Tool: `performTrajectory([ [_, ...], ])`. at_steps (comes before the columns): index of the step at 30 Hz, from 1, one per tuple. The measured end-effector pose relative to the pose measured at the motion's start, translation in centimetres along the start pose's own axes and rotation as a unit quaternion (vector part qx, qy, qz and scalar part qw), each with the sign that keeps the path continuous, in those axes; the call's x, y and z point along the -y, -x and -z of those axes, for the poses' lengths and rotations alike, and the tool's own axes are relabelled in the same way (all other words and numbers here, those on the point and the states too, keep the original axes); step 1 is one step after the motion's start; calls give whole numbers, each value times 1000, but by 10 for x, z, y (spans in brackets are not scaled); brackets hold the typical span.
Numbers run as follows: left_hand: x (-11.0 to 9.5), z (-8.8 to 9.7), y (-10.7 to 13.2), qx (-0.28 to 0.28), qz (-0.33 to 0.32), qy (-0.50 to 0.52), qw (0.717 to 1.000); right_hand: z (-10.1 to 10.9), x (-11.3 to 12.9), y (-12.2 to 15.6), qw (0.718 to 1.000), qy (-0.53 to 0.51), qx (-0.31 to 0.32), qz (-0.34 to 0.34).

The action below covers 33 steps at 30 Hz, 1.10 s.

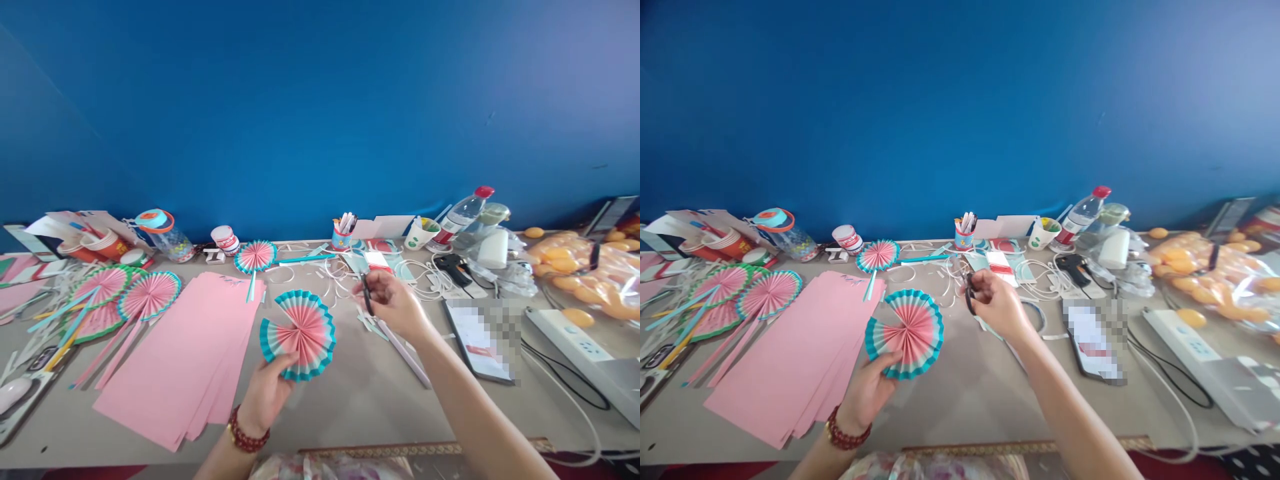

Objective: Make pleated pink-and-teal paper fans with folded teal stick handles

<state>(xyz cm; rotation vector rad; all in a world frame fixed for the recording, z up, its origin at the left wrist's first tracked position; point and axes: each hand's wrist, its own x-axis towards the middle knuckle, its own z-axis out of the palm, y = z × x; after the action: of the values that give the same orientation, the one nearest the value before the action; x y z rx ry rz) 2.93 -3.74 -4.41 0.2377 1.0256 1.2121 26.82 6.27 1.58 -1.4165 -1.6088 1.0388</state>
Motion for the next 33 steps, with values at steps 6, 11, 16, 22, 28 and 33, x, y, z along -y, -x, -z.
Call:
performTrajectory([
  [6,-6,-1,-3,-2,31,121,992,15,-38,4,918,377,-117,-43],
  [11,-3,3,-5,58,24,155,986,7,-49,29,931,361,-36,-48],
  [16,1,19,-9,161,-14,198,967,-19,-65,59,921,386,21,-42],
  [22,8,29,-8,228,-40,213,949,-37,-68,70,875,481,19,-40],
  [28,10,27,-7,218,-54,199,954,-36,-62,59,871,486,67,-18],
  [33,10,21,-6,197,-64,186,961,-24,-59,48,906,415,85,-18],
])
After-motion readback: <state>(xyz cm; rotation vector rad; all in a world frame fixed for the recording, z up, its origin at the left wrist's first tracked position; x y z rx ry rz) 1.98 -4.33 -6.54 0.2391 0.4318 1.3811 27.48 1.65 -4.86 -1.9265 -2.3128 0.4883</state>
